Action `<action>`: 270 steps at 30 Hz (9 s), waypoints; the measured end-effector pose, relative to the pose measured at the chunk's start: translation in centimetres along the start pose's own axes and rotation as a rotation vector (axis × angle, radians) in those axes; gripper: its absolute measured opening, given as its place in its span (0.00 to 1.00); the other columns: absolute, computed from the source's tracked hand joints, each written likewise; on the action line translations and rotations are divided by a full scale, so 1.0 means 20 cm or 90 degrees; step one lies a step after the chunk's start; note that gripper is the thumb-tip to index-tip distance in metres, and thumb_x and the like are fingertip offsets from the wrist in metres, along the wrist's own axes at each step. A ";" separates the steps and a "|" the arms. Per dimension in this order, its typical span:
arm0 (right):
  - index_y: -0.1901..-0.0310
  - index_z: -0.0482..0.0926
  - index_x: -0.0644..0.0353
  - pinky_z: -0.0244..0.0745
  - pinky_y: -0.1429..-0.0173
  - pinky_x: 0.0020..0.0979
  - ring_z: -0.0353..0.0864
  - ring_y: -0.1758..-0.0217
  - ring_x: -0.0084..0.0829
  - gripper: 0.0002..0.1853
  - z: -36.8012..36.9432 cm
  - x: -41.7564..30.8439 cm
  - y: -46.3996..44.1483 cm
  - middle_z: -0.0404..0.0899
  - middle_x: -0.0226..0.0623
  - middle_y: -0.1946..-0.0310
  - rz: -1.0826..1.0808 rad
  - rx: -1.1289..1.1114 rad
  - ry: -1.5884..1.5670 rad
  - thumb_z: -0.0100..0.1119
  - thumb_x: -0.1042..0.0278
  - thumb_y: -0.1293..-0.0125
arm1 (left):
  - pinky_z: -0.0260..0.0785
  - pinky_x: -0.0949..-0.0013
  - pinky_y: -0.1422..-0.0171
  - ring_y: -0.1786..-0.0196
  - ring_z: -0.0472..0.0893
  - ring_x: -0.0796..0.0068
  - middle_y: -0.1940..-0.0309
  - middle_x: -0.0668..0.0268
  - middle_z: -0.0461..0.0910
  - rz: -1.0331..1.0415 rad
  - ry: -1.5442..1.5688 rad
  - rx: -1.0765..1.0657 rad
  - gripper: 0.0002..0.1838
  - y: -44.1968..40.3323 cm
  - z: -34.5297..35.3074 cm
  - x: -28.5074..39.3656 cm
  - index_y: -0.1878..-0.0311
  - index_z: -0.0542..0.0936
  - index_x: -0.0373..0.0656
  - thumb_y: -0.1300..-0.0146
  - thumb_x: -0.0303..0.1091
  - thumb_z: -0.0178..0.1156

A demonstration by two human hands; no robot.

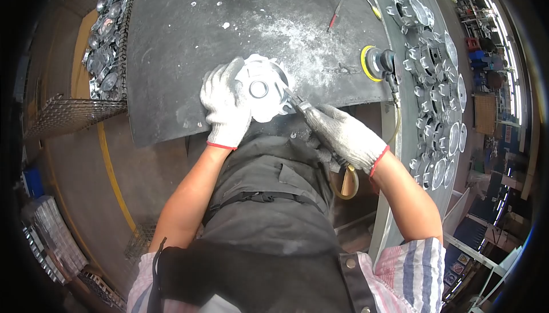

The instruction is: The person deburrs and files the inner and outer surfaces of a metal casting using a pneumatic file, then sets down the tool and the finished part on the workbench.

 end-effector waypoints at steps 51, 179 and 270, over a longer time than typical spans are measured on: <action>0.40 0.78 0.58 0.68 0.74 0.21 0.71 0.75 0.15 0.25 0.05 -0.07 -0.08 0.76 0.24 0.71 -0.025 -0.038 0.012 0.47 0.44 0.20 | 0.65 0.46 0.30 0.40 0.79 0.54 0.46 0.57 0.81 0.035 0.016 0.016 0.21 -0.01 0.00 0.00 0.39 0.81 0.44 0.32 0.40 0.57; 0.31 0.70 0.64 0.77 0.43 0.35 0.86 0.51 0.30 0.37 -0.05 0.30 -0.07 0.84 0.47 0.48 -0.210 0.107 0.093 0.66 0.45 0.31 | 0.77 0.69 0.45 0.50 0.83 0.75 0.51 0.61 0.85 -0.299 0.306 -0.221 0.29 -0.33 -0.33 0.17 0.39 0.79 0.37 0.44 0.32 0.78; 0.33 0.73 0.58 0.75 0.37 0.45 0.81 0.39 0.56 0.35 0.07 0.20 -0.08 0.83 0.57 0.45 -0.223 -0.067 0.326 0.60 0.38 0.30 | 0.74 0.67 0.41 0.44 0.80 0.70 0.45 0.53 0.82 -0.427 0.336 -0.162 0.30 -0.37 -0.35 0.03 0.36 0.75 0.31 0.35 0.38 0.71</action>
Point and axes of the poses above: each hand's wrist, its own y-axis away from the middle knuckle, its own z-axis out of the palm, x = y × z, the point moved 1 cm from there along -y, towards the middle knuckle
